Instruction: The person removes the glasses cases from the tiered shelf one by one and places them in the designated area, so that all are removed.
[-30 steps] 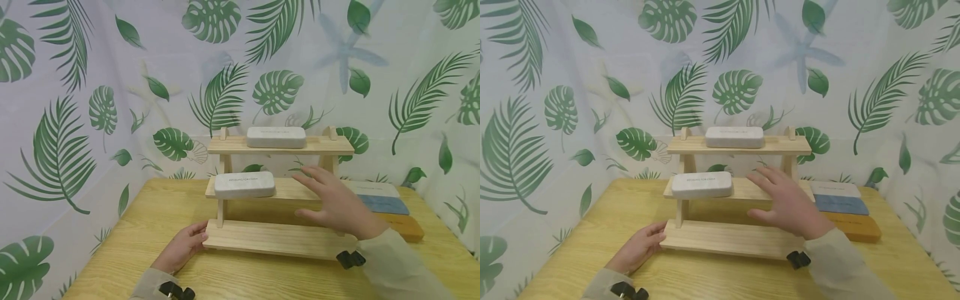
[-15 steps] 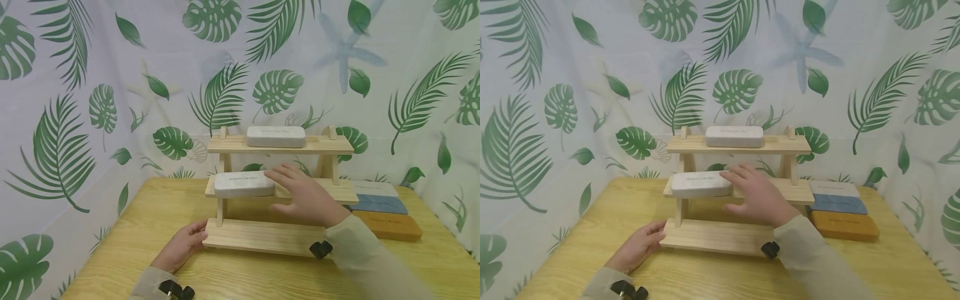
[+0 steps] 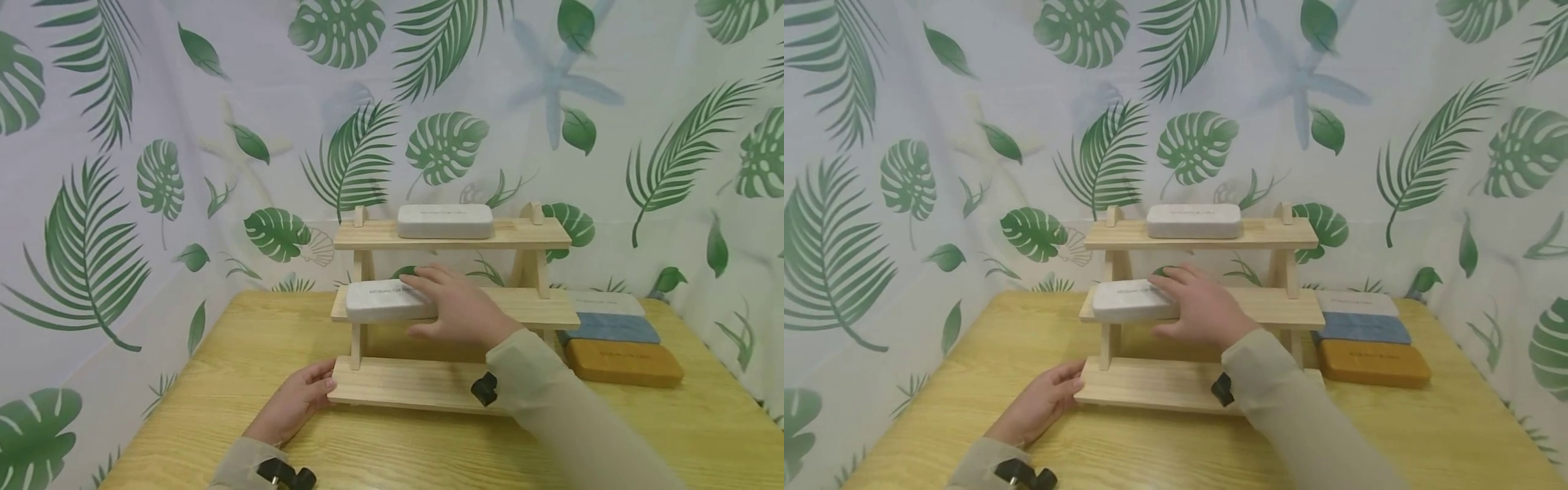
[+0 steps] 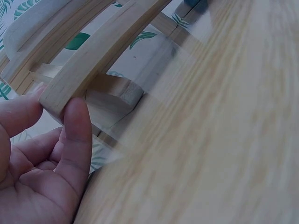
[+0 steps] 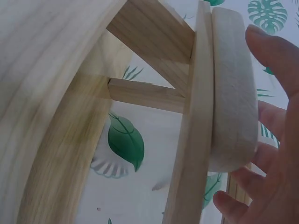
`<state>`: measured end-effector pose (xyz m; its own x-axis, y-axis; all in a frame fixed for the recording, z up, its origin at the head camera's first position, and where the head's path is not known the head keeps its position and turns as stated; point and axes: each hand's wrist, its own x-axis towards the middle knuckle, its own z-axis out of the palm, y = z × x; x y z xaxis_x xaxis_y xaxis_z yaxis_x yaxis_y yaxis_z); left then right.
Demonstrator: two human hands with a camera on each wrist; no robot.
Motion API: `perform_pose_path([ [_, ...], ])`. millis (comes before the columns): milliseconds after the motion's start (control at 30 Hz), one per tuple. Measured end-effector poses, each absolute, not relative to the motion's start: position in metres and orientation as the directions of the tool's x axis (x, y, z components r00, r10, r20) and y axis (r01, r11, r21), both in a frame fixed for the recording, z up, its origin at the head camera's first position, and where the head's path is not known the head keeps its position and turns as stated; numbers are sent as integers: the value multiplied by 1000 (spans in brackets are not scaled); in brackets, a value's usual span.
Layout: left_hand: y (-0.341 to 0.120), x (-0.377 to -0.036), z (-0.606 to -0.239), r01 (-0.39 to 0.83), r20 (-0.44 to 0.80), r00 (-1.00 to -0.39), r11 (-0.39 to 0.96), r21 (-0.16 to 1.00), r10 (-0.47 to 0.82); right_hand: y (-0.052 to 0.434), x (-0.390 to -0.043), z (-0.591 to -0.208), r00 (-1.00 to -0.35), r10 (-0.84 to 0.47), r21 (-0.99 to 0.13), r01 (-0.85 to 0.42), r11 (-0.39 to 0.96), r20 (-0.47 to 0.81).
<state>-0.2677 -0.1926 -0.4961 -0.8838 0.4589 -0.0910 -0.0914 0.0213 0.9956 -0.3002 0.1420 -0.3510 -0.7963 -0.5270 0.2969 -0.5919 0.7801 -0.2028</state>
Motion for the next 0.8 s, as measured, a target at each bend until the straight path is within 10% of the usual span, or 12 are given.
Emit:
perform_pose_path([
  [800,-191,-269,-498,-91,-79,-886,-3,996,456,116,-319,-355,-809,-529,-106,-567,817,257],
])
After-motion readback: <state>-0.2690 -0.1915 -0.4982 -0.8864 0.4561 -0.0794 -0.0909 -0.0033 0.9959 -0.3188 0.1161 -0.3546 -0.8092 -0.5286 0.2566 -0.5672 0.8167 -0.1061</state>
